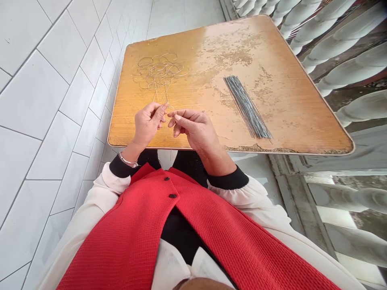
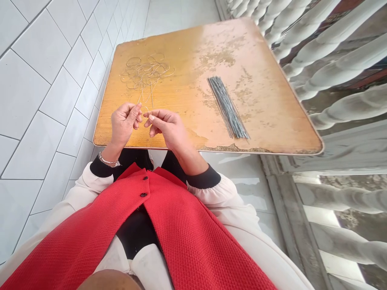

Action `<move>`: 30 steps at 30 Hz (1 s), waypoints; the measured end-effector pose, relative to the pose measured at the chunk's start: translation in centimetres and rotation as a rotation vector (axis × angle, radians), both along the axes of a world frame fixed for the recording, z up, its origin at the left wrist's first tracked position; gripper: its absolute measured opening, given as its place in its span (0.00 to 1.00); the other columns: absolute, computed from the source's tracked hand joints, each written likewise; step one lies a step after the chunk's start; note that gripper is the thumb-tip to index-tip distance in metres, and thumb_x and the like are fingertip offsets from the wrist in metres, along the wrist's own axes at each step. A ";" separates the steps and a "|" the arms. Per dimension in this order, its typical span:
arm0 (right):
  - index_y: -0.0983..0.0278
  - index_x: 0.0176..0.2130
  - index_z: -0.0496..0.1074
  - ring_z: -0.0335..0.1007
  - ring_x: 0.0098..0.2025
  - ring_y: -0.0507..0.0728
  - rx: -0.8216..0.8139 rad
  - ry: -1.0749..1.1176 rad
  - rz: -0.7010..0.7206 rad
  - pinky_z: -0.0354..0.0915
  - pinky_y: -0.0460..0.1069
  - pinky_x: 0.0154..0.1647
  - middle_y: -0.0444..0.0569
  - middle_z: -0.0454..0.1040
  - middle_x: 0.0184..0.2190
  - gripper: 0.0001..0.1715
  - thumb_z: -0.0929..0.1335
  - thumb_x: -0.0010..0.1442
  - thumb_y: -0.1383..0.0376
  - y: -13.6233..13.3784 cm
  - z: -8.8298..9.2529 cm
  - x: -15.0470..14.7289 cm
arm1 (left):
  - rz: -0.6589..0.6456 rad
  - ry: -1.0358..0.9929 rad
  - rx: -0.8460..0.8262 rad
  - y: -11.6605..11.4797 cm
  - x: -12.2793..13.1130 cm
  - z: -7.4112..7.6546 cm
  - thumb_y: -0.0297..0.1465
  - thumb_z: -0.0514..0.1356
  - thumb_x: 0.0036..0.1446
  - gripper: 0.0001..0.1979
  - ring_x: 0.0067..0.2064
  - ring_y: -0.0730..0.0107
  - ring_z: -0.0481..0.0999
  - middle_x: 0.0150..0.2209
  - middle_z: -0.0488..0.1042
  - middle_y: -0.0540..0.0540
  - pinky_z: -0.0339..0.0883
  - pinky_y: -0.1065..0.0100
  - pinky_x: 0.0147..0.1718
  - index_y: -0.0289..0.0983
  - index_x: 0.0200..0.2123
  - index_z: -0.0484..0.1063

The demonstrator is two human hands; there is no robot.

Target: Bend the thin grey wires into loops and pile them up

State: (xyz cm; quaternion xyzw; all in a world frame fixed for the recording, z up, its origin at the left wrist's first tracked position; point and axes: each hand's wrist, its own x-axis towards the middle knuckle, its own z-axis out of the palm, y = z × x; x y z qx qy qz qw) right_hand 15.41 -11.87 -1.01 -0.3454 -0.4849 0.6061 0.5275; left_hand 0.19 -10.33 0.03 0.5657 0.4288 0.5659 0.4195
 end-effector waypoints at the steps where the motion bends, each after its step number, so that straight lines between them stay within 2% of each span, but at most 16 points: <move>1: 0.65 0.34 0.79 0.66 0.19 0.46 -0.001 0.005 -0.004 0.66 0.43 0.21 0.44 0.77 0.26 0.18 0.79 0.52 0.54 0.0 0.0 -0.1 | 0.004 0.003 0.009 0.1 0.0 -0.1 0.46 0.66 0.59 0.21 0.18 0.87 0.63 0.19 0.69 0.57 0.56 0.77 0.19 0.37 0.23 0.68; 5: 0.65 0.30 0.77 0.64 0.19 0.45 -0.018 -0.014 -0.050 0.65 0.42 0.20 0.44 0.76 0.25 0.16 0.80 0.51 0.56 0.1 -0.1 -0.5 | -0.016 -0.024 -0.022 0.4 0.1 -0.6 0.47 0.66 0.59 0.21 0.17 0.87 0.63 0.19 0.69 0.58 0.55 0.78 0.18 0.36 0.25 0.69; 12: 0.64 0.27 0.75 0.63 0.19 0.45 -0.028 0.003 -0.133 0.63 0.41 0.19 0.43 0.75 0.24 0.11 0.77 0.55 0.62 0.1 0.4 -0.8 | -0.223 -0.228 -0.137 -0.5 -0.3 -1.1 0.46 0.63 0.63 0.18 0.19 0.84 0.67 0.23 0.73 0.55 0.59 0.77 0.19 0.37 0.31 0.75; 18: 0.65 0.26 0.74 0.62 0.18 0.44 -0.036 0.048 -0.121 0.60 0.40 0.18 0.42 0.74 0.22 0.10 0.74 0.56 0.65 -0.1 0.5 -1.0 | -0.395 -0.332 -0.106 -0.5 -0.5 -2.3 0.46 0.73 0.50 0.15 0.20 0.85 0.68 0.25 0.75 0.55 0.62 0.77 0.20 0.41 0.34 0.81; 26: 0.65 0.24 0.74 0.62 0.17 0.45 -0.040 0.053 -0.093 0.60 0.41 0.17 0.43 0.73 0.21 0.12 0.76 0.53 0.65 -0.1 0.5 -0.7 | -0.414 -0.265 0.084 0.9 -0.7 -3.9 0.45 0.69 0.56 0.11 0.21 0.85 0.69 0.28 0.76 0.54 0.63 0.76 0.22 0.45 0.34 0.84; 30: 0.65 0.24 0.75 0.63 0.17 0.45 -0.041 0.032 -0.105 0.62 0.41 0.18 0.44 0.74 0.21 0.12 0.77 0.53 0.64 0.0 0.4 -0.7 | -0.380 -0.253 0.096 1.2 -0.5 -4.5 0.47 0.69 0.57 0.13 0.21 0.85 0.70 0.27 0.74 0.54 0.63 0.76 0.21 0.44 0.33 0.83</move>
